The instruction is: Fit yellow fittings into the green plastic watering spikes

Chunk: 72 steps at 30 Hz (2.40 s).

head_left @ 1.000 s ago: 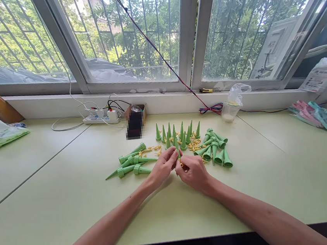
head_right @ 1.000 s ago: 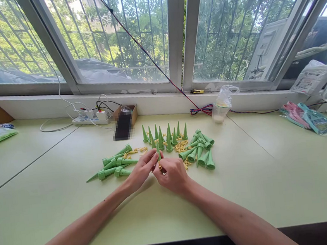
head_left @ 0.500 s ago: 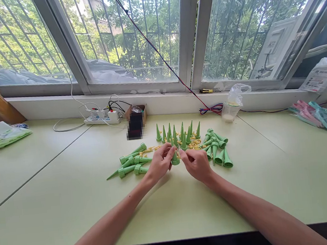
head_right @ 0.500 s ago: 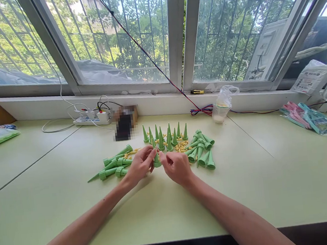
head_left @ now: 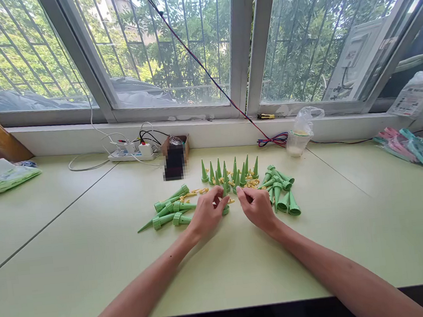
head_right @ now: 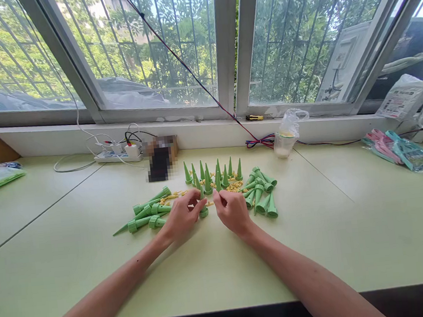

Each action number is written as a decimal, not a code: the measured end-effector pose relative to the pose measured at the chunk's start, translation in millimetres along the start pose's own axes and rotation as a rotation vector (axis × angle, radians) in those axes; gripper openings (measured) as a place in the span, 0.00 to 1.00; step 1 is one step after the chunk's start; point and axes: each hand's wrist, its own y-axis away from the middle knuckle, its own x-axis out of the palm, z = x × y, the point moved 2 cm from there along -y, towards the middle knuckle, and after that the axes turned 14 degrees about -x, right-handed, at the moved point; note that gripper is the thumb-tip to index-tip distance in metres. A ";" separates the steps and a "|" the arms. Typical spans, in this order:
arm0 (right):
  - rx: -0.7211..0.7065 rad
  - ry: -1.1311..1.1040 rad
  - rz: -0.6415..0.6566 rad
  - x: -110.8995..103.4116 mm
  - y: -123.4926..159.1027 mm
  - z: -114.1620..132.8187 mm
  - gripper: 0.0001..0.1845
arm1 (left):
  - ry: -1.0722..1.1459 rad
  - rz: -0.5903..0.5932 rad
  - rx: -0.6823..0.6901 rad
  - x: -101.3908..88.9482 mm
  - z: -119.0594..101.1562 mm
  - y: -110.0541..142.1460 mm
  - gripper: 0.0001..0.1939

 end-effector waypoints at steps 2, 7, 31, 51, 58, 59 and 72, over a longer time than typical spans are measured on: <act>0.004 -0.003 0.007 0.4 0.2 -0.5 0.25 | -0.017 0.009 0.005 0.7 1.7 -0.6 0.08; 0.015 0.006 0.062 2.9 0.4 -2.5 0.23 | -0.054 0.046 0.051 2.4 4.4 -1.9 0.04; 0.119 -0.107 0.101 2.0 1.8 -3.4 0.21 | -0.264 -0.228 -0.011 -50.6 15.5 -28.6 0.07; 0.160 -0.037 0.127 -0.8 -0.7 -3.3 0.18 | -0.685 -0.128 -0.010 -50.6 22.9 -28.9 0.12; 0.166 -0.080 0.160 2.0 1.4 -4.1 0.17 | -0.768 -0.060 -0.045 -47.1 29.8 -29.3 0.10; 0.166 -0.080 0.163 2.1 1.5 -4.0 0.17 | -0.773 -0.058 -0.045 -46.9 30.7 -29.4 0.10; 0.143 -0.124 0.209 3.7 2.7 -3.5 0.07 | -0.707 -0.069 0.022 -44.8 28.8 -28.4 0.08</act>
